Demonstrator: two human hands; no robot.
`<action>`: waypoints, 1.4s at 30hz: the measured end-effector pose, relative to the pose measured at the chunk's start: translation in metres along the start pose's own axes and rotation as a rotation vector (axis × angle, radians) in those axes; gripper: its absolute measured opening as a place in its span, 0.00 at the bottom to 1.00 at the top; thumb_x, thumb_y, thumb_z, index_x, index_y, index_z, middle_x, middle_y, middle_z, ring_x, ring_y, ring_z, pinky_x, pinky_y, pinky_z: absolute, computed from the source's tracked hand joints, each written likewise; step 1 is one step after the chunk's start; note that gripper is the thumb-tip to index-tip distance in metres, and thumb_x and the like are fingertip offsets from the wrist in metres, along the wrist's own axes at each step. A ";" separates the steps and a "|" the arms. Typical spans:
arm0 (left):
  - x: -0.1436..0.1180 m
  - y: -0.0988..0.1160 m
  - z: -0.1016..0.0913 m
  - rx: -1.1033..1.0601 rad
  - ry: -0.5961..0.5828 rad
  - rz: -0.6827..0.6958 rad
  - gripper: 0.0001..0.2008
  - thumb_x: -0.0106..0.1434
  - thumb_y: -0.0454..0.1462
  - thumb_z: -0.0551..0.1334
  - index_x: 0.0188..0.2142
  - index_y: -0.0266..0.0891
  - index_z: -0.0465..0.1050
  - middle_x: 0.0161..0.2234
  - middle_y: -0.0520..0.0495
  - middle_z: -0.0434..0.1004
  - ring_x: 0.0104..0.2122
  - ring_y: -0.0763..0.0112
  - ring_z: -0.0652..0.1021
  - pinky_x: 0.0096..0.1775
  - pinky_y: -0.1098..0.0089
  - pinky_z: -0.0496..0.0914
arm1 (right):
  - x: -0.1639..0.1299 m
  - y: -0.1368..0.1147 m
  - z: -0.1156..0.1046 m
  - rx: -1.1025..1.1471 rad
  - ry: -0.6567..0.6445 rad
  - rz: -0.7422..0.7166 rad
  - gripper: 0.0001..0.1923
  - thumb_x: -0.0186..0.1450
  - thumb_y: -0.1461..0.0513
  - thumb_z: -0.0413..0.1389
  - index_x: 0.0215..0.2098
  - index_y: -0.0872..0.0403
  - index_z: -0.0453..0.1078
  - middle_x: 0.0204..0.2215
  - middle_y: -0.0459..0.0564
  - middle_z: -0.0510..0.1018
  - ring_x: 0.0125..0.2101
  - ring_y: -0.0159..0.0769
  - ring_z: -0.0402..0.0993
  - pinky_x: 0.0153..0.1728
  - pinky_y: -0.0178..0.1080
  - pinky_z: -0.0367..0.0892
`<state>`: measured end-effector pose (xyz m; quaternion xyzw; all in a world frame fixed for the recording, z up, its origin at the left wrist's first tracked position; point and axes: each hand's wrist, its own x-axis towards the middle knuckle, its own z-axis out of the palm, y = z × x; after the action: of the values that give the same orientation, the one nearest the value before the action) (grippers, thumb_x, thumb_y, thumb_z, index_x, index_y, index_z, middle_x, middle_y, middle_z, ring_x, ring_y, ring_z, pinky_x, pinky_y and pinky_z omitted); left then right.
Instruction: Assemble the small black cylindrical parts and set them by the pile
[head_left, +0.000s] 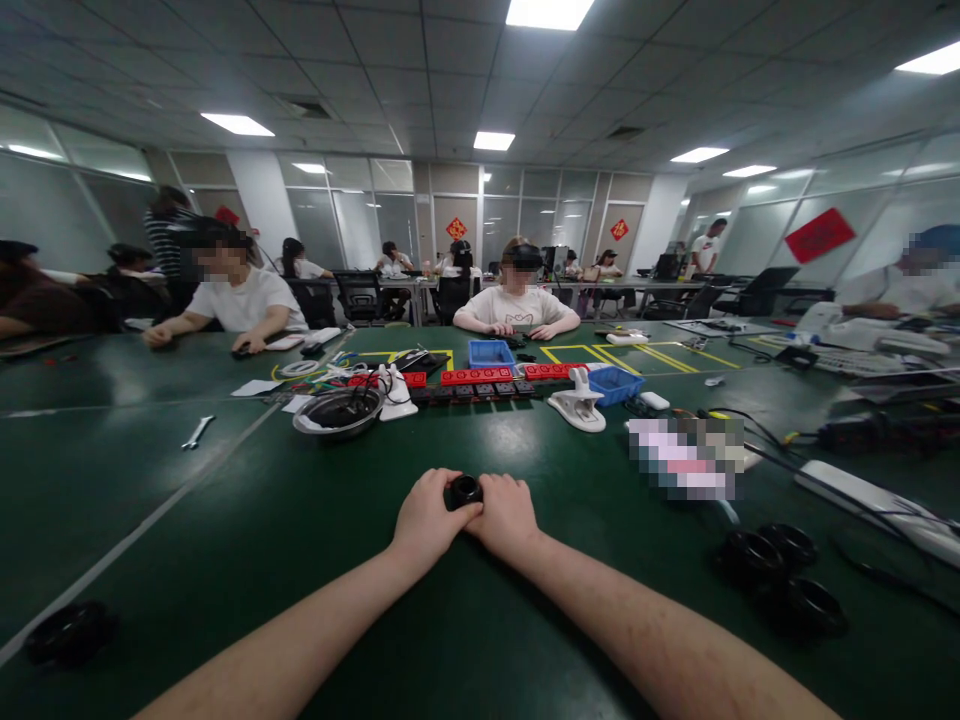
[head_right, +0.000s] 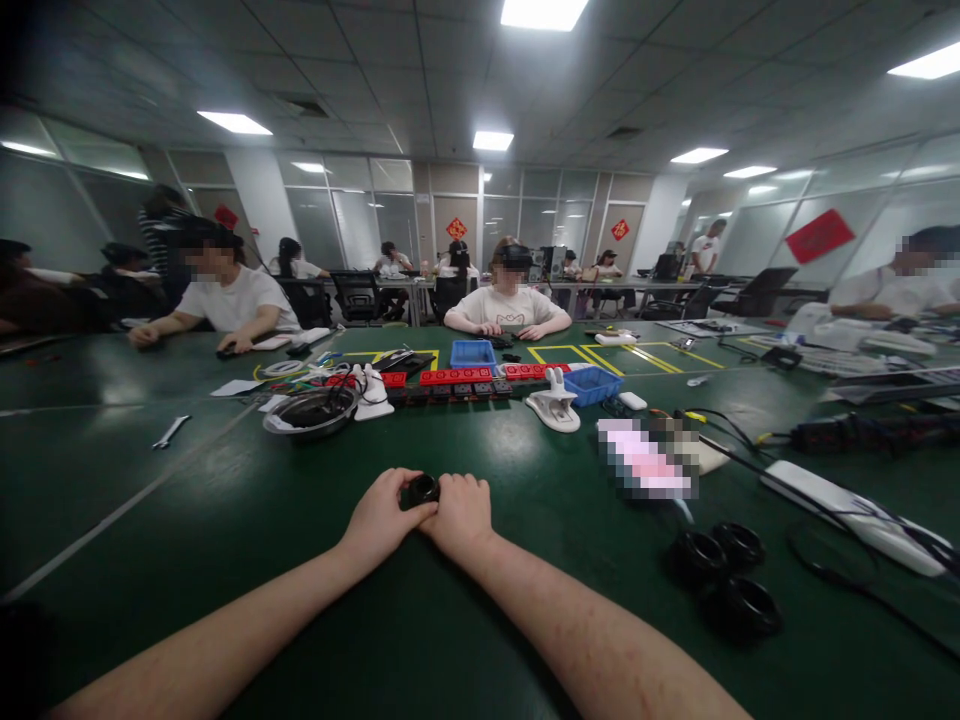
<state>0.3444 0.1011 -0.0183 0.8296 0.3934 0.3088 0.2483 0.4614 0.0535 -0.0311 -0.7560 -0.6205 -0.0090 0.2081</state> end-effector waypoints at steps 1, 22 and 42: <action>0.001 -0.001 0.000 -0.007 -0.002 0.018 0.16 0.46 0.40 0.63 0.36 0.38 0.67 0.33 0.48 0.67 0.35 0.64 0.69 0.35 0.67 0.63 | 0.000 0.001 0.000 0.018 0.005 -0.012 0.14 0.51 0.55 0.54 0.32 0.57 0.64 0.32 0.54 0.70 0.35 0.43 0.64 0.35 0.42 0.55; 0.001 -0.007 -0.022 -0.195 -0.438 0.171 0.20 0.46 0.42 0.64 0.40 0.42 0.67 0.33 0.51 0.63 0.30 0.72 0.65 0.29 0.73 0.61 | 0.014 0.037 -0.032 0.732 -0.593 -0.378 0.16 0.48 0.62 0.60 0.35 0.56 0.68 0.30 0.44 0.69 0.33 0.32 0.65 0.35 0.33 0.60; 0.001 -0.007 -0.020 -0.204 -0.417 0.165 0.20 0.46 0.43 0.64 0.40 0.41 0.67 0.33 0.52 0.63 0.29 0.72 0.65 0.29 0.74 0.60 | 0.015 0.037 -0.030 0.729 -0.594 -0.346 0.17 0.47 0.62 0.60 0.35 0.57 0.67 0.29 0.43 0.69 0.32 0.32 0.65 0.34 0.33 0.59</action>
<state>0.3274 0.1094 -0.0083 0.8754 0.2311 0.1884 0.3805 0.5064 0.0521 -0.0110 -0.4899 -0.7321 0.3896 0.2687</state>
